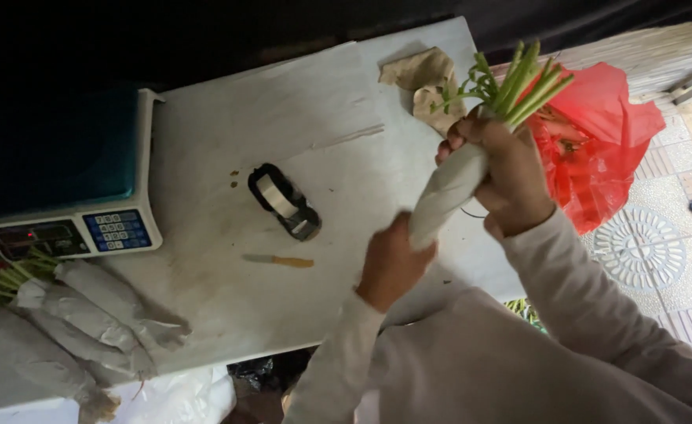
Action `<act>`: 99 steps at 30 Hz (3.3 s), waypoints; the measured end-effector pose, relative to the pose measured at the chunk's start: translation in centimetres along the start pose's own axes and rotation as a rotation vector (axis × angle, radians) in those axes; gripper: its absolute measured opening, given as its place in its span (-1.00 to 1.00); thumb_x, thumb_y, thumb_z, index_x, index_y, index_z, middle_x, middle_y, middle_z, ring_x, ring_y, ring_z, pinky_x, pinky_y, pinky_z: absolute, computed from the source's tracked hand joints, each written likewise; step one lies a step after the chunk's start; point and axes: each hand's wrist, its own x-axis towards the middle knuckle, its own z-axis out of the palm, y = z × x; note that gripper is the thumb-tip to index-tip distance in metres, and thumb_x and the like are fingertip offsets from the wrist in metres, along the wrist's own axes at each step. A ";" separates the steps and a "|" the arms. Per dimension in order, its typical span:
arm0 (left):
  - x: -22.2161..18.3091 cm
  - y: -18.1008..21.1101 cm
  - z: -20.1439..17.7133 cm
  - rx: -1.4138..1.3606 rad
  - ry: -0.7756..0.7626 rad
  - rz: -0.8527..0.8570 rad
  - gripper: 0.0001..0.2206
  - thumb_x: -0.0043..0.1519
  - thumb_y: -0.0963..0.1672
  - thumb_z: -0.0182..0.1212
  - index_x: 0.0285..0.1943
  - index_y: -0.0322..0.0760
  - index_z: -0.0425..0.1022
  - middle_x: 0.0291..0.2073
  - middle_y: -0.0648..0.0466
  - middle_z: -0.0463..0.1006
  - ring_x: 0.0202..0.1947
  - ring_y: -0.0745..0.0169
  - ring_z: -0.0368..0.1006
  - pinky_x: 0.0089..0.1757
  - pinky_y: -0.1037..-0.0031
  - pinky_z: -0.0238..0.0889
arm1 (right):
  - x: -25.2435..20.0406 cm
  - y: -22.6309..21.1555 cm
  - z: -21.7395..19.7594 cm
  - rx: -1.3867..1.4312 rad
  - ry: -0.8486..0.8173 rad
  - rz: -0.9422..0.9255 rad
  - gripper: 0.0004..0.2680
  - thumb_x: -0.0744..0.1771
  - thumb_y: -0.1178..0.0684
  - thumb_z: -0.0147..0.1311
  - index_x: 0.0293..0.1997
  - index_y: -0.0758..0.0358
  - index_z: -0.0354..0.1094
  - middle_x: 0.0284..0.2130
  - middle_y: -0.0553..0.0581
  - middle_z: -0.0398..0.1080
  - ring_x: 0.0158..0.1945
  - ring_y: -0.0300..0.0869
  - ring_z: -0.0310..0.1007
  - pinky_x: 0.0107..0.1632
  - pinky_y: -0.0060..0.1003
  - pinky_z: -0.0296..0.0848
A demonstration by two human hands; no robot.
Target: Wrapping individual radishes in white paper and securing the wrap with tape from a dispenser.
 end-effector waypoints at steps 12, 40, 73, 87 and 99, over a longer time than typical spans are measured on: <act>-6.8 -3.2 -2.4 -1.039 -0.216 -0.056 -0.75 0.21 -0.21 0.33 -0.55 -0.22 0.45 -0.78 0.14 0.36 -0.78 0.46 0.16 -0.65 0.60 0.01 | -4.8 7.3 0.8 -0.071 -0.858 0.112 -0.31 0.16 -0.41 0.34 0.23 0.38 0.33 0.15 0.38 0.43 0.26 0.09 0.39 0.24 0.10 0.39; -0.4 -23.6 -6.8 -0.375 0.532 -0.150 -0.64 0.25 -0.25 0.21 0.22 -0.44 0.30 -0.16 -0.09 0.39 -0.54 0.28 0.41 -0.54 0.46 0.43 | -0.8 20.2 6.8 -0.693 -0.665 0.570 -0.79 0.17 0.26 0.25 -0.21 0.55 0.40 -0.68 0.34 0.37 -0.72 0.00 0.40 -0.62 -0.07 0.46; -3.2 -20.9 -1.9 -0.889 0.557 -0.406 -0.73 0.40 -0.02 -0.02 -0.06 -0.33 0.42 -0.37 0.00 0.57 -0.44 0.27 0.50 -0.42 0.51 0.39 | -6.6 13.9 4.4 -0.401 -0.966 0.720 -0.75 0.20 0.20 0.20 -0.10 0.52 0.41 -0.76 0.27 0.37 -0.71 -0.07 0.43 -0.60 -0.16 0.49; -7.3 -14.7 -1.8 -1.013 0.492 -0.355 -0.79 0.32 -0.07 0.22 -0.22 -0.30 0.66 -0.43 -0.03 0.67 -0.43 0.24 0.56 -0.27 0.54 0.35 | -7.7 13.9 5.6 -0.712 -0.878 0.656 -0.66 0.22 0.22 0.26 0.05 0.52 0.32 -0.65 0.33 0.42 -0.67 -0.03 0.43 -0.52 -0.06 0.53; -6.3 -12.8 -1.8 -0.966 0.569 -0.339 -0.81 0.29 -0.11 0.23 -0.24 -0.35 0.66 -0.49 -0.06 0.66 -0.52 0.25 0.53 -0.39 0.55 0.22 | -1.9 10.5 3.8 -1.123 -0.560 0.540 -0.49 0.25 0.16 0.22 0.33 0.45 0.13 -0.37 0.42 0.42 -0.44 0.06 0.47 -0.30 0.00 0.54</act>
